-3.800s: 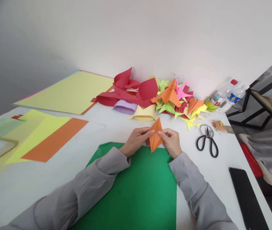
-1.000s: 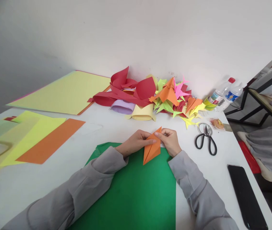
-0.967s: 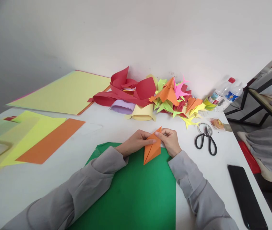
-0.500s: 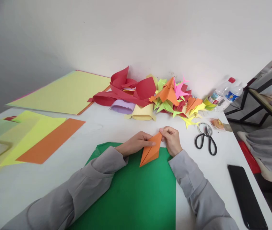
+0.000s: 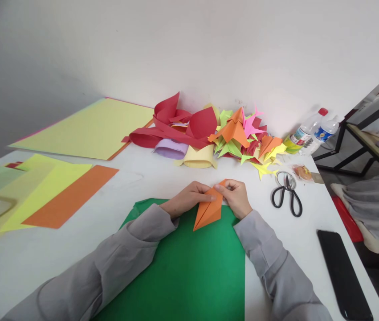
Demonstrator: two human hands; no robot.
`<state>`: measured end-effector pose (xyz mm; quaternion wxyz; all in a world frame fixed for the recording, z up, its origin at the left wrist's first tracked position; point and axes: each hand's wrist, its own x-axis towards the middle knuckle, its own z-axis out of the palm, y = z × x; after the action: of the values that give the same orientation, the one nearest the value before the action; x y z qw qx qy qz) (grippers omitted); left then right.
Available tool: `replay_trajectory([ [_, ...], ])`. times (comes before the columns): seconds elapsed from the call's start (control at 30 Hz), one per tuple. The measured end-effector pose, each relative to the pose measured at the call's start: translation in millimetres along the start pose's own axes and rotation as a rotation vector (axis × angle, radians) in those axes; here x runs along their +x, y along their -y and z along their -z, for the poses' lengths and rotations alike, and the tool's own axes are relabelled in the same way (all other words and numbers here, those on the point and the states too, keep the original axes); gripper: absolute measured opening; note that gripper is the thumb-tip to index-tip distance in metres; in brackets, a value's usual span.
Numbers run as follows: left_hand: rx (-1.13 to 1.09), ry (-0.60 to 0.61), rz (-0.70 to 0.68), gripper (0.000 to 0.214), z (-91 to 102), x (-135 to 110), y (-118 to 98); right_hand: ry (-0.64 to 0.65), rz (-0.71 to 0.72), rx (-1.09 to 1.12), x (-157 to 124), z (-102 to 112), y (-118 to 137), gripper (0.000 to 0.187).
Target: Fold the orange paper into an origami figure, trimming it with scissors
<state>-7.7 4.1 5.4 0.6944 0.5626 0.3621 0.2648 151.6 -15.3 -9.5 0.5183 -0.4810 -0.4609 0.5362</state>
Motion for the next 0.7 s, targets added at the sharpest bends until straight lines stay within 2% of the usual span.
replay_trajectory([
  [0.17, 0.071, 0.062, -0.012, 0.021, 1.5, -0.9, -1.6, -0.062, 0.086, 0.028, 3.8, 2.6, -1.4, 0.035],
  [0.43, 0.116, 0.117, -0.012, 0.025, 2.2, -1.2, -2.6, -0.057, 0.046, 0.099, 4.6, 2.5, 0.1, 0.040],
  [0.57, 0.094, 0.106, -0.004, 0.023, 2.1, -0.2, -0.2, -0.058, 0.033, 0.135, 5.8, 2.7, -1.3, 0.039],
  [0.7, 0.048, 0.029, -0.006, 0.025, 1.0, -0.1, 0.4, 0.021, 0.021, 0.127, 5.5, 3.7, -3.0, 0.039],
])
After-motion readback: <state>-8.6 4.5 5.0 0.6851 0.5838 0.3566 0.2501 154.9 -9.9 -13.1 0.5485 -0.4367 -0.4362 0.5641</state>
